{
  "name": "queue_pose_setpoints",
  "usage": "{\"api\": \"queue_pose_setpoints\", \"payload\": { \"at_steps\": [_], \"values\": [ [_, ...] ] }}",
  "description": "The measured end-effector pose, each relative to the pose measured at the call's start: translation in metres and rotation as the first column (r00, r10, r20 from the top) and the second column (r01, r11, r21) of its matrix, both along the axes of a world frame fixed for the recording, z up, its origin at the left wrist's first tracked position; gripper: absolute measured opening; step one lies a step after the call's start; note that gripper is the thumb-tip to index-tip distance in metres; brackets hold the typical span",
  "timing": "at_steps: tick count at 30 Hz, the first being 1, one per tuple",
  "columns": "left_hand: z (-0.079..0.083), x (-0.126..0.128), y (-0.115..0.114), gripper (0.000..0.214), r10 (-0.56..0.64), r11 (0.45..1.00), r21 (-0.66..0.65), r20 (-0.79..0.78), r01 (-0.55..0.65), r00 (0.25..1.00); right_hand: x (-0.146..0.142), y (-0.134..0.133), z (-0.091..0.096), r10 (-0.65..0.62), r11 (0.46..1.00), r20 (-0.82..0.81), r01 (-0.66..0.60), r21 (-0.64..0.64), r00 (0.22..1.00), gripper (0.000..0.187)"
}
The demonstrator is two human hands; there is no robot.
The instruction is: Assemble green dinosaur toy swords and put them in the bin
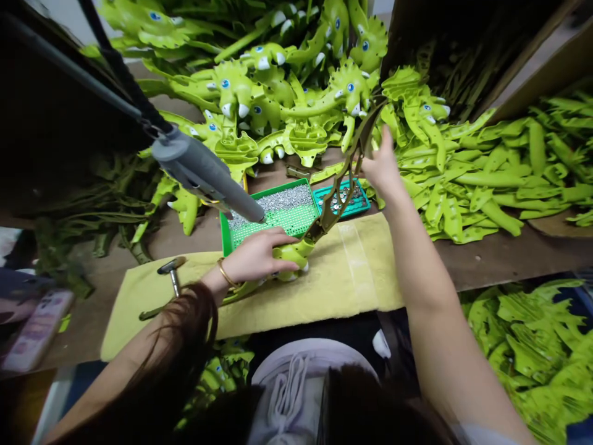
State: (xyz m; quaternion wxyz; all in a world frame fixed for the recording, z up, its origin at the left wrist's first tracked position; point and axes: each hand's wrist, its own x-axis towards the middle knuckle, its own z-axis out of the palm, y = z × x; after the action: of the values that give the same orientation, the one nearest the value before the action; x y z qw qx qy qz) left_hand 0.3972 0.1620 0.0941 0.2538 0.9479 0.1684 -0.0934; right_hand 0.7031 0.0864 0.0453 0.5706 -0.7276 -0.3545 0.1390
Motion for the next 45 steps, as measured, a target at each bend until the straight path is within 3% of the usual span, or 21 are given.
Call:
{"api": "queue_pose_setpoints", "payload": {
  "at_steps": [3, 5, 7, 10, 14, 21, 30, 36, 38, 41, 42, 45],
  "values": [
    [-0.002, 0.010, -0.001, 0.054, 0.017, 1.000, -0.010, 0.004, -0.017, 1.000, -0.049, -0.065, -0.002, -0.159, 0.954, -0.149, 0.190, 0.231, 0.976, 0.043],
    [-0.004, 0.018, -0.003, 0.058, 0.019, 1.000, -0.015, 0.006, -0.019, 1.000, -0.097, -0.089, -0.007, -0.067, 0.963, -0.267, 0.132, 0.236, 0.961, 0.039],
    [-0.006, 0.025, -0.004, 0.061, 0.013, 1.000, -0.014, 0.013, -0.013, 1.000, -0.142, -0.097, -0.014, 0.064, 0.978, -0.376, 0.017, 0.208, 0.925, 0.037],
    [-0.008, 0.030, -0.004, 0.061, 0.017, 1.000, -0.017, 0.029, -0.017, 0.999, -0.180, -0.092, -0.021, 0.059, 0.983, -0.404, 0.018, 0.185, 0.913, 0.033],
    [-0.008, 0.028, -0.004, 0.062, 0.047, 0.998, -0.032, 0.036, -0.046, 0.998, -0.181, -0.088, -0.023, -0.024, 0.989, -0.342, 0.071, 0.128, 0.939, 0.030],
    [-0.008, 0.027, -0.006, 0.061, 0.044, 0.999, -0.015, 0.055, -0.043, 0.998, -0.176, -0.090, -0.025, 0.067, 0.995, -0.420, -0.027, 0.099, 0.905, 0.033],
    [-0.010, 0.027, -0.003, 0.067, 0.066, 0.996, -0.068, 0.036, -0.064, 0.997, -0.181, -0.089, -0.031, -0.005, 1.000, -0.332, -0.001, -0.018, 0.943, 0.039],
    [-0.008, 0.026, -0.004, 0.060, 0.100, 0.994, -0.037, 0.037, -0.099, 0.994, -0.175, -0.082, -0.032, -0.043, 0.998, -0.341, 0.029, -0.047, 0.939, 0.040],
    [-0.003, 0.021, -0.008, 0.056, 0.051, 0.997, -0.057, 0.072, -0.047, 0.996, -0.173, -0.080, -0.029, 0.060, 0.998, -0.437, -0.065, 0.002, 0.898, 0.046],
    [0.006, 0.012, -0.015, 0.057, -0.014, 0.989, -0.141, 0.138, 0.034, 0.990, -0.176, -0.079, -0.021, 0.323, 0.944, -0.584, -0.295, 0.147, 0.745, 0.057],
    [0.009, 0.009, -0.018, 0.059, -0.006, 0.985, -0.169, 0.150, 0.031, 0.989, -0.180, -0.078, -0.018, 0.362, 0.931, -0.588, -0.313, 0.188, 0.723, 0.055],
    [0.019, -0.001, -0.024, 0.067, 0.044, 0.974, -0.226, 0.165, -0.006, 0.985, -0.194, -0.076, -0.010, 0.341, 0.934, -0.532, -0.215, 0.286, 0.775, 0.040]
  ]
}}
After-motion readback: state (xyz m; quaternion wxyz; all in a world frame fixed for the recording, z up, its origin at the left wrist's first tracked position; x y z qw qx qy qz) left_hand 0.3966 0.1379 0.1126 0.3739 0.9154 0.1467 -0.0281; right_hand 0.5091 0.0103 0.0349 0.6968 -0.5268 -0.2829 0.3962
